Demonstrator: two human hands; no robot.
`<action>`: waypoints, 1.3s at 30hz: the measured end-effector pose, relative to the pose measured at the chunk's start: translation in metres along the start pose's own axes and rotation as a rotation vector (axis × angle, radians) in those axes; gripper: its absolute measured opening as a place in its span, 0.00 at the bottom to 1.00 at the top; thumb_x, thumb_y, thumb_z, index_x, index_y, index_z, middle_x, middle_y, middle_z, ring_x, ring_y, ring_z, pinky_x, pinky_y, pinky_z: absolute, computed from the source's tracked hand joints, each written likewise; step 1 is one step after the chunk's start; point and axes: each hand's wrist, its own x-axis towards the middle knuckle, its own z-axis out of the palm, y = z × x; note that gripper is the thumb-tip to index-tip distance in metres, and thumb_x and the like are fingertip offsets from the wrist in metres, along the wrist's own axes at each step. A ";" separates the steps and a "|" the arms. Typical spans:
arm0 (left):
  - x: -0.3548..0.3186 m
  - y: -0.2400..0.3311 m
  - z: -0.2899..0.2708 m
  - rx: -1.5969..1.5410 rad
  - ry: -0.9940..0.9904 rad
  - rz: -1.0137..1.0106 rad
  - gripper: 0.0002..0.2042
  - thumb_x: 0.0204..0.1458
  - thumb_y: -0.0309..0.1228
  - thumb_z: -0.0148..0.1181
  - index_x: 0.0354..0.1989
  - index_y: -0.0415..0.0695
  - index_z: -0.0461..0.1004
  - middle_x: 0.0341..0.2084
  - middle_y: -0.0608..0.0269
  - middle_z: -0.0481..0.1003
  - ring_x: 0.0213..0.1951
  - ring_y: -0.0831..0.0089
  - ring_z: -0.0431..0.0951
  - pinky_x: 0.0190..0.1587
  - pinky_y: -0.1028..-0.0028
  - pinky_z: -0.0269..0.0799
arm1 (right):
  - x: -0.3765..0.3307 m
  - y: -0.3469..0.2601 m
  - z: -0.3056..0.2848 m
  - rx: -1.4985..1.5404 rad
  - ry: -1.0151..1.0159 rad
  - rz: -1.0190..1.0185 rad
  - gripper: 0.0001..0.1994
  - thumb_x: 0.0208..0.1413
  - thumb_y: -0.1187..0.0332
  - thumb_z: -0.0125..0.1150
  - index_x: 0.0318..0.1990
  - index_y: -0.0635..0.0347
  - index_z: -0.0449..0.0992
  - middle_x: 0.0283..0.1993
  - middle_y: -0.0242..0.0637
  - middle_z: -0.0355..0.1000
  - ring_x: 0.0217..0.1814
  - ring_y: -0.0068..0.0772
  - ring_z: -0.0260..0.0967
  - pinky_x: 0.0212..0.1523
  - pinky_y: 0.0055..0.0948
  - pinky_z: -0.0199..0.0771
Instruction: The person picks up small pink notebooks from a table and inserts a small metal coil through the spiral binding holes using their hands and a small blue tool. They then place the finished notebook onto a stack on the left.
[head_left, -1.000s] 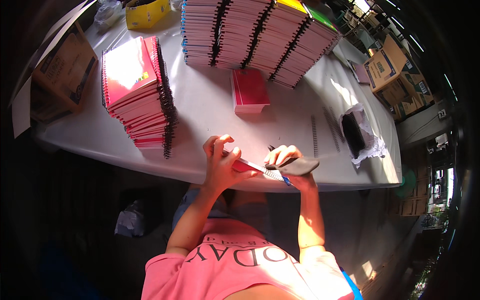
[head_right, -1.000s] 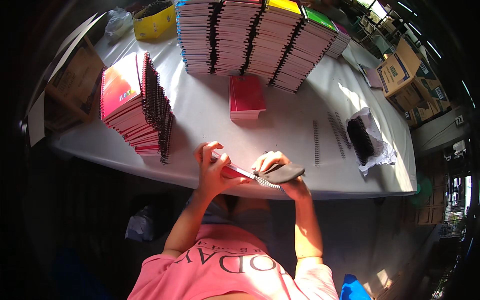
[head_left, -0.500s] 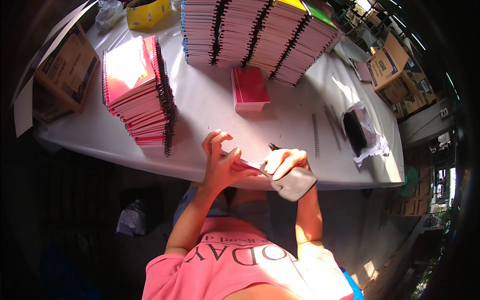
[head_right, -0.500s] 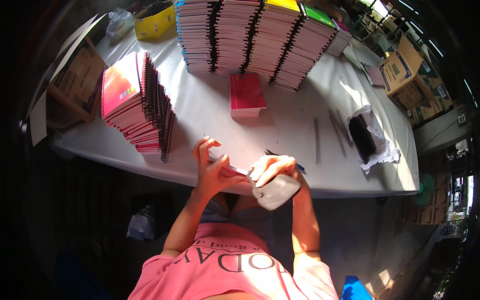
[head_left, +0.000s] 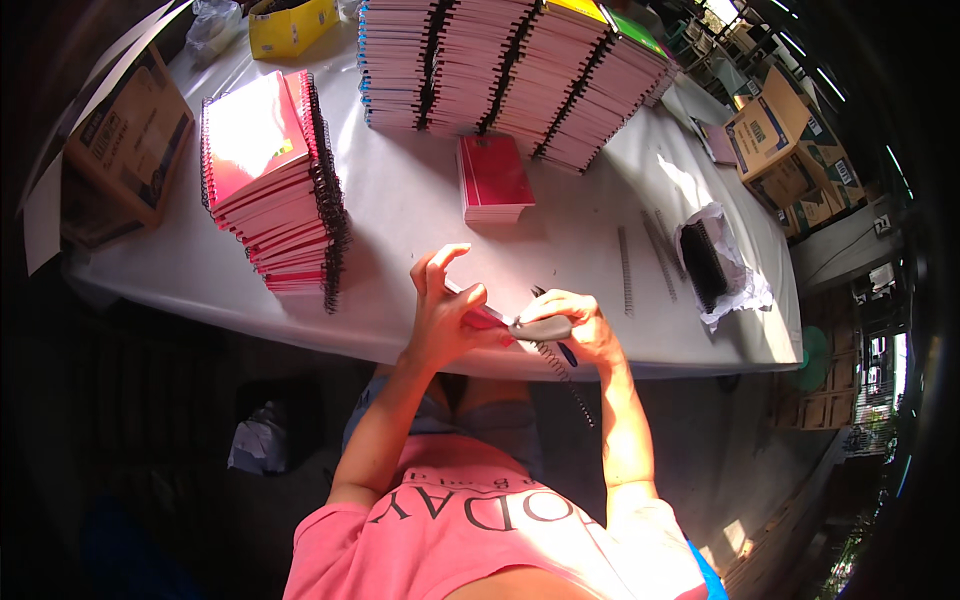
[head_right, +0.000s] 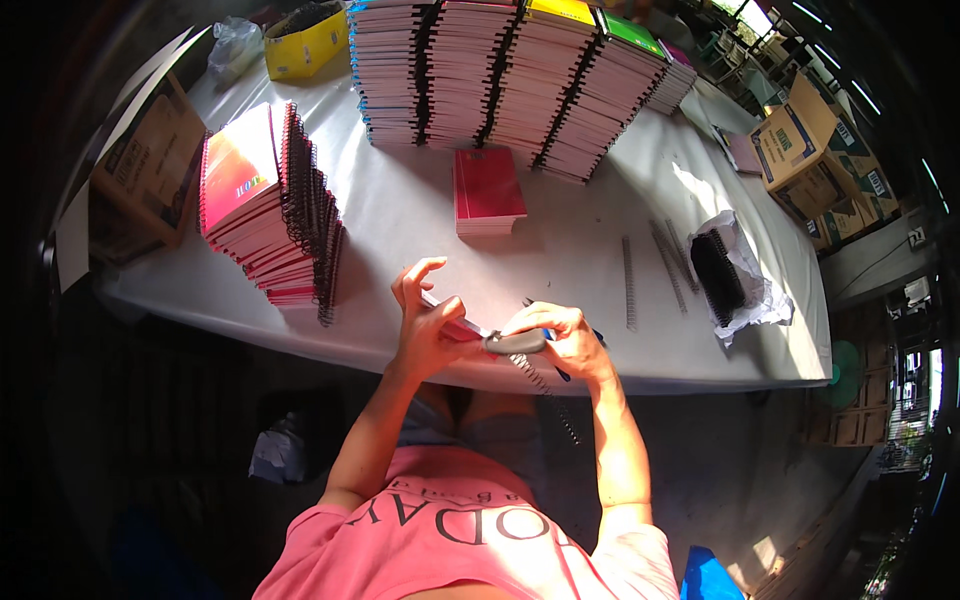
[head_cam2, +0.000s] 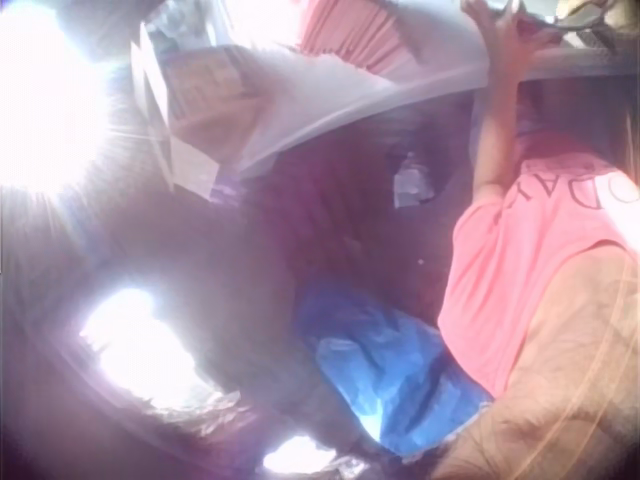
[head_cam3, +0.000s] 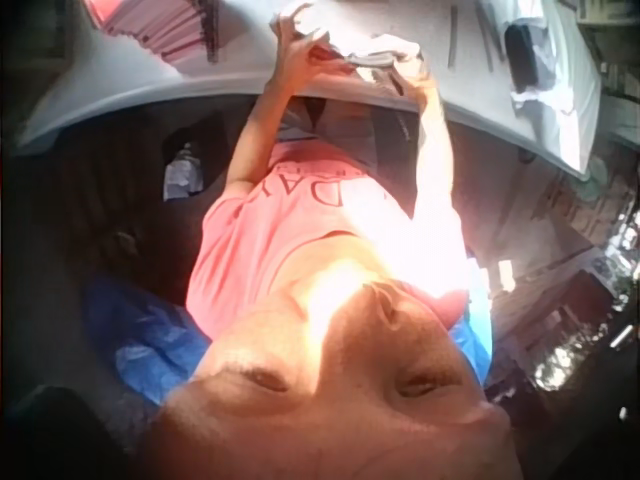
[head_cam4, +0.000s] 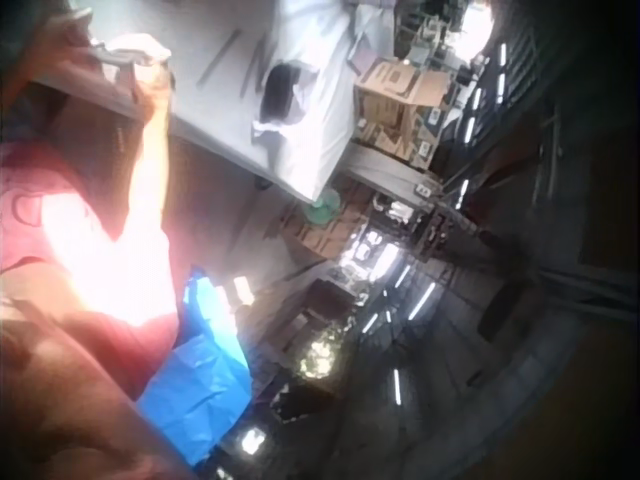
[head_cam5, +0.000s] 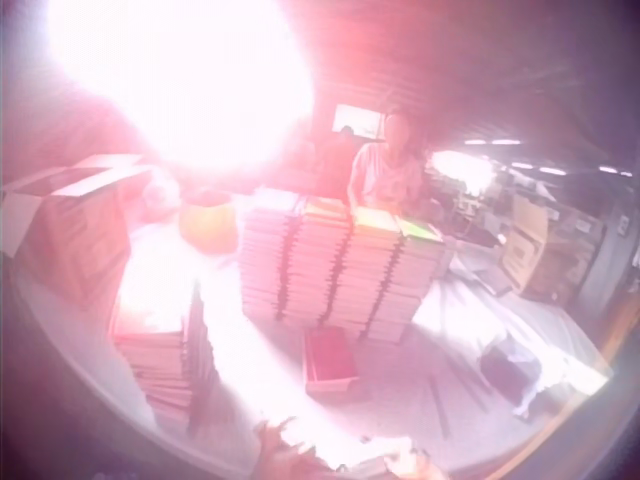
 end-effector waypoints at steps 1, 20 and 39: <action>0.000 0.001 0.000 0.001 0.000 0.000 0.28 0.20 0.51 0.75 0.22 0.41 0.70 0.54 0.48 0.59 0.55 0.49 0.54 0.54 0.53 0.54 | 0.001 0.002 0.001 -0.232 0.021 0.007 0.14 0.38 0.74 0.68 0.36 0.69 0.78 0.37 0.41 0.75 0.39 0.32 0.71 0.42 0.26 0.70; -0.009 -0.019 0.004 -0.247 0.025 -0.152 0.29 0.19 0.45 0.79 0.27 0.43 0.68 0.55 0.54 0.51 0.34 0.66 0.60 0.36 0.68 0.65 | 0.020 -0.022 0.024 -0.192 -0.013 -0.148 0.17 0.37 0.83 0.58 0.36 0.56 0.82 0.32 0.36 0.75 0.31 0.30 0.72 0.34 0.23 0.70; -0.011 -0.033 0.012 -0.491 -0.007 -0.406 0.49 0.15 0.44 0.82 0.43 0.42 0.49 0.42 0.60 0.50 0.31 0.78 0.58 0.35 0.77 0.63 | 0.046 -0.027 0.040 -0.178 0.008 -0.179 0.17 0.36 0.83 0.59 0.36 0.55 0.82 0.29 0.35 0.74 0.31 0.27 0.71 0.32 0.24 0.68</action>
